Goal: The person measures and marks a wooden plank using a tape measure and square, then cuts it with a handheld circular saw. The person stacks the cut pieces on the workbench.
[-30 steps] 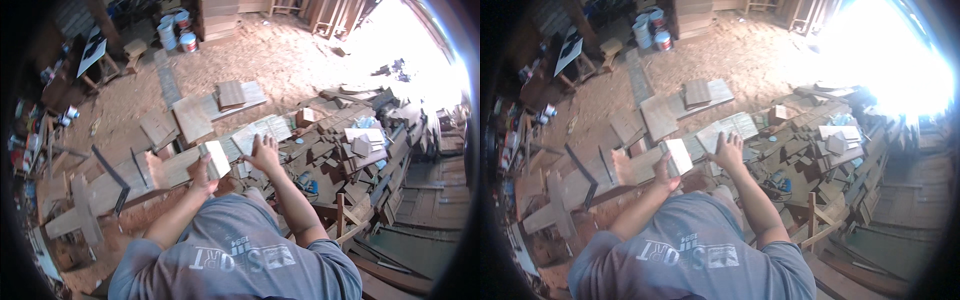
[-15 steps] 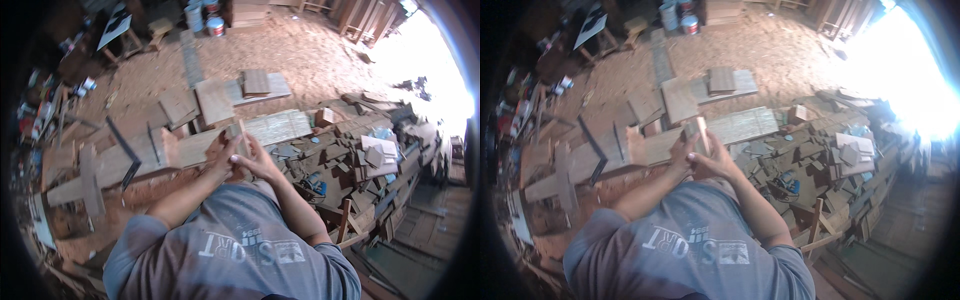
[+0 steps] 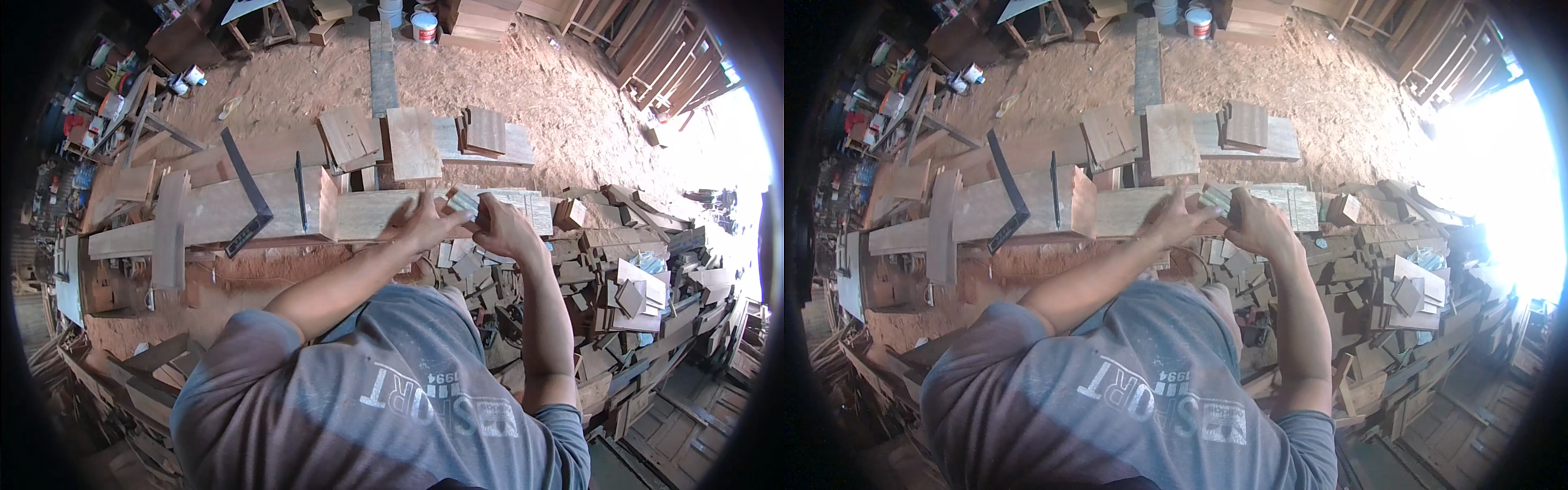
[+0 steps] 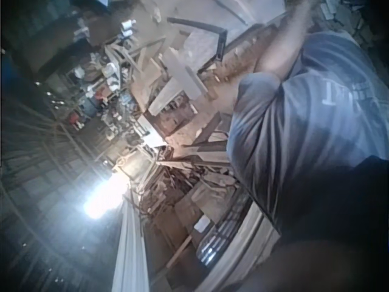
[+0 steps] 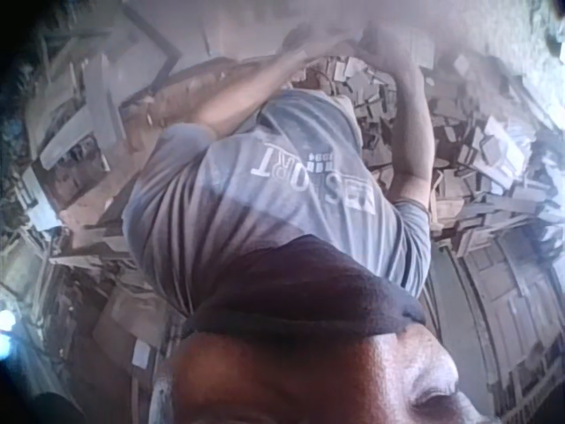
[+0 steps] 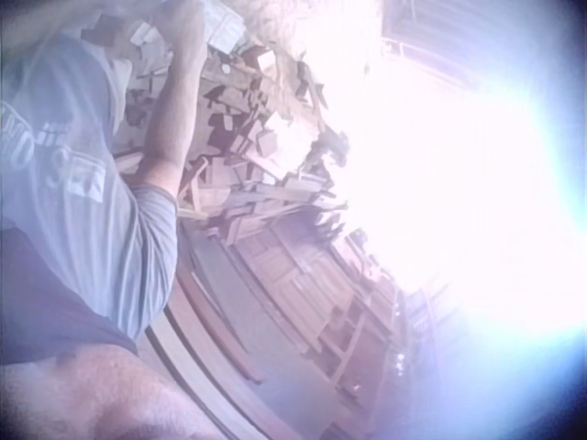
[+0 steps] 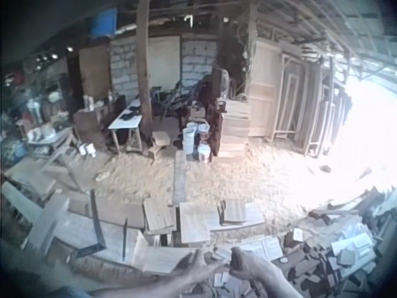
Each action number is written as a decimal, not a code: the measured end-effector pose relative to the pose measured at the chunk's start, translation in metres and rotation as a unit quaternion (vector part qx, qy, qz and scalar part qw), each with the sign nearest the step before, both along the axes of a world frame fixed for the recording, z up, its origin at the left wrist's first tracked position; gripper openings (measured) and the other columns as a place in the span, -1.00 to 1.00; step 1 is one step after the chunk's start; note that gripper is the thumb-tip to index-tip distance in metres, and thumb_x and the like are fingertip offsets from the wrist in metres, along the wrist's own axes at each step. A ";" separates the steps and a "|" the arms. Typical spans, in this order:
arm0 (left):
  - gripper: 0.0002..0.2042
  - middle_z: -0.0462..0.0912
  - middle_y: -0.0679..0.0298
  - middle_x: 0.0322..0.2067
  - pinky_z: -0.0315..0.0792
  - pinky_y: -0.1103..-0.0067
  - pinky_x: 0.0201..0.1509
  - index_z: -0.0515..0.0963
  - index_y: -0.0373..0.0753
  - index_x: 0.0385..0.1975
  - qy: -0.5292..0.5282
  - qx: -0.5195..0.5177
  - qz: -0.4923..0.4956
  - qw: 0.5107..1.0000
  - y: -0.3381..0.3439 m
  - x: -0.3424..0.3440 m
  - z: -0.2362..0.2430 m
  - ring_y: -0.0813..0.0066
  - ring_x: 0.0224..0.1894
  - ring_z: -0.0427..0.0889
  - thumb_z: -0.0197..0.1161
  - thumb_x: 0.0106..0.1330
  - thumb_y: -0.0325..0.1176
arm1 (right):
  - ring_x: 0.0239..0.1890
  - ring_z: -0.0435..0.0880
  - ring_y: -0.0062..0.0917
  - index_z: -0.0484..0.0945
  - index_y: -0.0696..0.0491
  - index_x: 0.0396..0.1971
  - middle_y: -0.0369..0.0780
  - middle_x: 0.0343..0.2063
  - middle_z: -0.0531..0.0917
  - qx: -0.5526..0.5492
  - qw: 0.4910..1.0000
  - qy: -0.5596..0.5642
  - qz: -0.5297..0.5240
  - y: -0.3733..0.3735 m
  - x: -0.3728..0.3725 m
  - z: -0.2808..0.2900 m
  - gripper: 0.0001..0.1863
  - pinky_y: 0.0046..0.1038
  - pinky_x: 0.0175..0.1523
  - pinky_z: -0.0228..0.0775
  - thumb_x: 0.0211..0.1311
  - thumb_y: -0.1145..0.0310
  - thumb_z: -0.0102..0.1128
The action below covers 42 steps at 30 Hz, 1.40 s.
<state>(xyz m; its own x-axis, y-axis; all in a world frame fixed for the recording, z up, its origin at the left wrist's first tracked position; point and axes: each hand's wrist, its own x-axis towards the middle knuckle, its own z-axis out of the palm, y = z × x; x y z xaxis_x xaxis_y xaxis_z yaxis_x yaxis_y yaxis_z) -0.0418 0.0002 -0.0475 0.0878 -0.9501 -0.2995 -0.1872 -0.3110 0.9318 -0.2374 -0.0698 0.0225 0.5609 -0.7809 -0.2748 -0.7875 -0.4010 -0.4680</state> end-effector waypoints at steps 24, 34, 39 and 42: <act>-0.24 0.68 0.13 0.20 0.48 0.37 0.44 0.46 -0.27 0.34 0.022 -0.207 -0.152 0.966 -0.041 0.027 -0.040 0.31 0.32 0.63 0.73 0.14 -0.36 | 0.27 0.71 -0.23 0.38 0.20 0.38 -0.06 0.20 0.71 0.101 0.862 -0.458 -0.189 0.017 -0.017 -0.083 -0.15 -0.19 0.38 0.52 0.14 0.40 0.70; -0.35 0.72 0.08 0.05 0.57 0.37 0.26 0.42 -0.27 0.20 -0.065 -0.159 -0.130 0.976 -0.027 0.033 -0.063 0.23 0.15 0.75 0.68 0.21 -0.27 | 0.29 0.69 -0.05 0.25 0.14 0.49 0.09 0.20 0.69 0.009 0.943 -0.314 -0.108 0.013 -0.017 -0.139 -0.09 -0.13 0.35 0.51 0.26 0.24 0.62; -0.20 0.73 0.02 0.14 0.59 0.31 0.29 0.42 -0.17 0.28 -0.080 -0.154 -0.123 0.977 -0.030 0.031 -0.063 0.09 0.25 0.74 0.75 0.12 -0.05 | 0.43 0.55 -0.13 0.22 0.15 0.55 0.05 0.33 0.56 0.016 0.913 -0.390 -0.118 0.019 -0.012 -0.135 -0.09 -0.17 0.53 0.35 0.24 0.42 0.51; -0.23 0.74 0.07 0.10 0.61 0.31 0.26 0.45 -0.18 0.25 -0.083 -0.192 -0.129 0.969 -0.034 0.026 -0.070 0.11 0.25 0.74 0.74 0.13 -0.05 | 0.49 0.47 -0.18 0.20 0.19 0.58 0.04 0.38 0.50 0.054 0.872 -0.462 -0.152 0.029 0.001 -0.149 -0.11 -0.22 0.60 0.23 0.22 0.54 0.30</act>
<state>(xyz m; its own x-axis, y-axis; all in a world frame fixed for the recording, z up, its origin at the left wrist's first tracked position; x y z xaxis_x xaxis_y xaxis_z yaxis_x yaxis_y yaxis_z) -0.0159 -0.0334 -0.1179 -0.1503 -0.9855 0.0784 -0.3695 0.1295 0.9202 -0.2365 -0.0412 -0.1262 0.3527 -0.9300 0.1038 -0.1167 -0.1537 -0.9812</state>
